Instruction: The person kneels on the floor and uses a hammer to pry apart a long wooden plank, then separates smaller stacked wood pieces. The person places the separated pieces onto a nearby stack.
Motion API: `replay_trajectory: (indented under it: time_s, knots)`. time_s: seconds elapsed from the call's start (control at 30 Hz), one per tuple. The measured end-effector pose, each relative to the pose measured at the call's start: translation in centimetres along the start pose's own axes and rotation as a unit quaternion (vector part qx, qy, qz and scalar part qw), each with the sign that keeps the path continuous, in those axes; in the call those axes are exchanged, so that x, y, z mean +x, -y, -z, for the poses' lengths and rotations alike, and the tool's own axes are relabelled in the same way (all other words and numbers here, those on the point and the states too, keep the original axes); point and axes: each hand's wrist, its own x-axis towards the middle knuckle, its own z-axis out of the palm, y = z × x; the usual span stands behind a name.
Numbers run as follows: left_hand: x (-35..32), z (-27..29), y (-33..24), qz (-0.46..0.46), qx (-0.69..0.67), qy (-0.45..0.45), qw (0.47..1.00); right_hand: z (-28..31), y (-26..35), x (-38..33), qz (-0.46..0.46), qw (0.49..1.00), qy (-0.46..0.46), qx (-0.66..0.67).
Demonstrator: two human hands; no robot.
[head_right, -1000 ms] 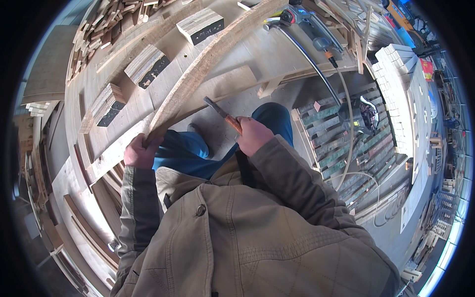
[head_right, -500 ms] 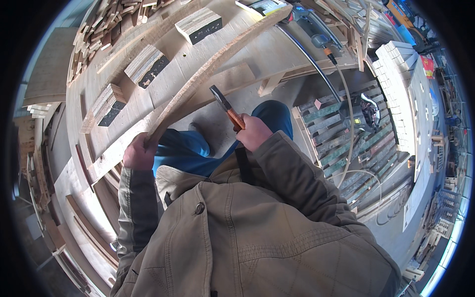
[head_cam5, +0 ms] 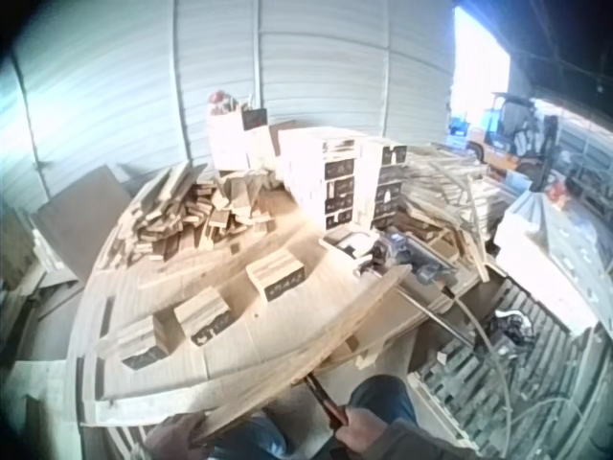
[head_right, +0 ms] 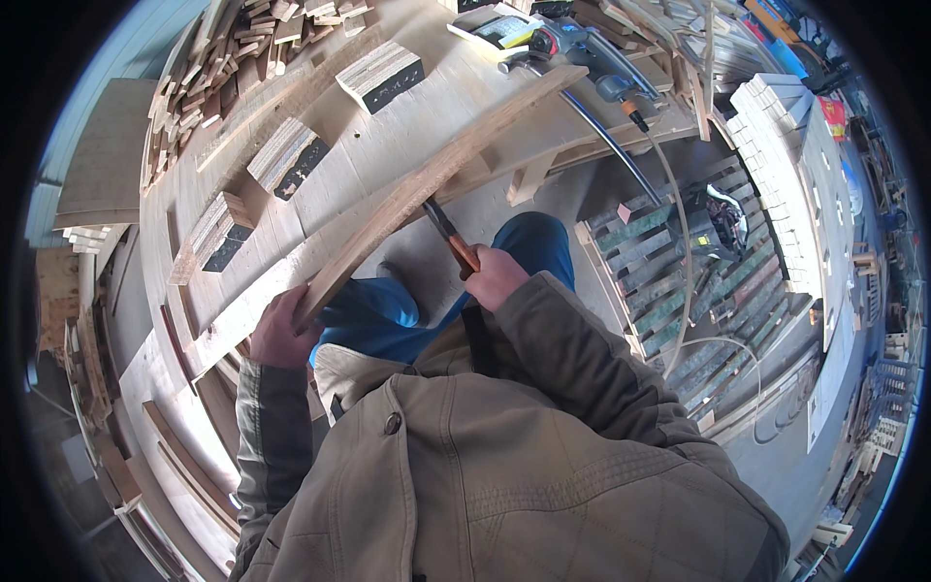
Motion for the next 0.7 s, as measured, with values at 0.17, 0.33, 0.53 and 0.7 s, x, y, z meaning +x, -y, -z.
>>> replay_trajectory:
  time_s: [0.17,0.33,0.53,0.7]
  knots:
    - [-0.2,-0.6,0.7,0.013,-0.067,0.034,0.997,0.0,-0.5,0.2,0.004,1.000,-0.001,-0.030]
    - [0.2,-1.8,2.6,0.060,-0.270,0.085,0.957,-0.1,-0.7,0.1,-0.014,0.999,-0.002,-0.034]
    - [-0.1,-1.6,4.0,0.171,-0.486,0.187,0.836,-0.1,-0.5,-0.3,-0.017,1.000,0.003,-0.023]
    - [-0.5,-1.9,4.9,0.134,-0.520,0.214,0.816,0.0,-0.6,-0.5,-0.012,0.999,0.001,-0.030]
